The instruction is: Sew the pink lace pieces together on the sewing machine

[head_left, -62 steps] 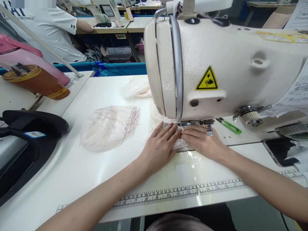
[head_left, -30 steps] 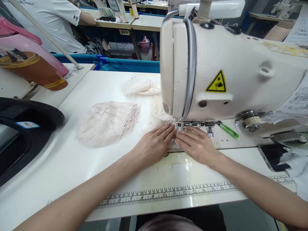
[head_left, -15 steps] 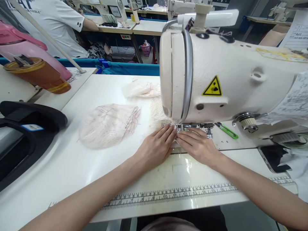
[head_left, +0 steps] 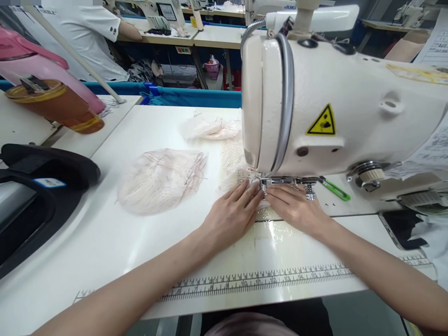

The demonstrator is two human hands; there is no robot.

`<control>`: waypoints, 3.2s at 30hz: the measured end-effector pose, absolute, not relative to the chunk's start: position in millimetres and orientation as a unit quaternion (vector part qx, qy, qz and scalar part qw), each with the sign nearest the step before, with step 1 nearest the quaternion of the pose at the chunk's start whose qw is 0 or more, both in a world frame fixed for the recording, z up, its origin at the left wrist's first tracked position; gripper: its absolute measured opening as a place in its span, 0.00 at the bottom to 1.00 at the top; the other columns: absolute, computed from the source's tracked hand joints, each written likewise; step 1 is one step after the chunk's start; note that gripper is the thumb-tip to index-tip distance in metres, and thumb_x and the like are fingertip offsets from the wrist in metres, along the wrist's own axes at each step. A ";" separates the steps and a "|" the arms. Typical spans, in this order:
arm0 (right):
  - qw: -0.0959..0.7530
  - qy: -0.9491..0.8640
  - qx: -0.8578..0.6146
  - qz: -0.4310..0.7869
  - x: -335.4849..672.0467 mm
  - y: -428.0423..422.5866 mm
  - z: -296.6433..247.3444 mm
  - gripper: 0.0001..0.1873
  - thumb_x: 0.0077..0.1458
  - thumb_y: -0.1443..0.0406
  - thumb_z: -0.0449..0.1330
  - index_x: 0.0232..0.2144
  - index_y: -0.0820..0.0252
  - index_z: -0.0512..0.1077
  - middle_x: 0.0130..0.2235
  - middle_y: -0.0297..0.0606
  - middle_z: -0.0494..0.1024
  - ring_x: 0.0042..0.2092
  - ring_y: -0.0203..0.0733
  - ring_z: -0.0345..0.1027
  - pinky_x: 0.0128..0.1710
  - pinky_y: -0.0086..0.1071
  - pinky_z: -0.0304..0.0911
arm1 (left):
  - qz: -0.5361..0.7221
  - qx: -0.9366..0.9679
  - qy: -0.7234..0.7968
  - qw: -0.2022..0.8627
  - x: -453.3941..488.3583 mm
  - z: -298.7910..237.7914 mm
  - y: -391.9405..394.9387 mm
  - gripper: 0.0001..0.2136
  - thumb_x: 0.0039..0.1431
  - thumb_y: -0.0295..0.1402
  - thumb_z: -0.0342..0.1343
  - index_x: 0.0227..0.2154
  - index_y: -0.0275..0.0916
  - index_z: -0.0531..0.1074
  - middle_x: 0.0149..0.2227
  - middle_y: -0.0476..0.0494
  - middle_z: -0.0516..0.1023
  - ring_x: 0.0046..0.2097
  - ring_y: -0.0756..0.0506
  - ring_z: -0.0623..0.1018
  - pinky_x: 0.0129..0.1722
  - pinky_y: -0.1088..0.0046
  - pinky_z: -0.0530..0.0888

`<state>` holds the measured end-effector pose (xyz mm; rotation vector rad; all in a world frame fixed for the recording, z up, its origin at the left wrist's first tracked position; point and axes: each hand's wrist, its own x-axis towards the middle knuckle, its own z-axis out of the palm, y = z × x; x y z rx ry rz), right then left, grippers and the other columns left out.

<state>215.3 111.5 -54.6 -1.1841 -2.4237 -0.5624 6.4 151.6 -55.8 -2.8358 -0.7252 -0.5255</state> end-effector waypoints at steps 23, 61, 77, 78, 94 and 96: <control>0.171 -0.861 -0.450 -0.168 221.3 118.5 -62.1 0.18 0.57 0.78 0.52 0.46 0.60 0.73 0.49 0.38 0.78 0.47 0.38 0.71 0.43 0.33 0.69 | -0.193 -0.954 -0.213 0.088 8.5 -56.7 159.1 0.15 0.66 0.25 0.44 0.51 0.29 0.70 0.54 0.37 0.72 0.57 0.40 0.71 0.57 0.61 0.71; 0.345 -0.863 -0.367 -0.025 203.6 107.9 -50.6 0.02 0.57 0.68 0.58 0.35 0.58 0.70 0.31 0.33 0.75 0.38 0.38 0.68 0.47 0.39 0.65 | -0.291 -0.933 -0.159 0.143 -4.9 -35.7 155.8 0.09 0.61 0.26 0.52 0.24 0.38 0.67 0.21 0.54 0.68 0.26 0.51 0.67 0.38 0.68 0.66; 0.312 -0.897 -0.300 -0.083 200.3 106.8 -43.7 0.07 0.55 0.74 0.59 0.36 0.63 0.74 0.34 0.33 0.81 0.38 0.36 0.73 0.42 0.32 0.70 | -0.195 -0.964 -0.176 0.027 -4.0 -45.4 157.7 0.20 0.60 0.29 0.47 0.54 0.24 0.63 0.58 0.30 0.67 0.61 0.38 0.66 0.59 0.60 0.66; 0.311 -0.897 -0.304 -0.079 199.6 106.6 -43.7 0.06 0.55 0.74 0.59 0.35 0.63 0.74 0.34 0.32 0.81 0.38 0.36 0.73 0.41 0.32 0.71 | -0.178 -0.966 -0.185 0.020 -4.2 -47.5 159.1 0.24 0.60 0.31 0.47 0.58 0.24 0.60 0.59 0.30 0.66 0.61 0.37 0.65 0.59 0.60 0.66; 0.319 -0.892 -0.302 -0.109 193.8 106.1 -42.4 0.06 0.58 0.73 0.57 0.33 0.64 0.74 0.32 0.30 0.81 0.33 0.33 0.73 0.32 0.27 0.70 | -0.110 -0.977 -0.180 0.018 -10.3 -45.9 172.3 0.24 0.61 0.36 0.47 0.60 0.35 0.62 0.60 0.39 0.66 0.62 0.37 0.64 0.61 0.56 0.64; 0.321 -0.891 -0.300 -0.114 192.9 106.3 -43.2 0.06 0.57 0.73 0.57 0.33 0.64 0.74 0.32 0.30 0.81 0.33 0.33 0.73 0.31 0.27 0.70 | -0.108 -0.978 -0.179 0.017 -10.5 -44.8 173.0 0.24 0.61 0.37 0.47 0.59 0.35 0.63 0.59 0.39 0.67 0.62 0.37 0.65 0.60 0.55 0.64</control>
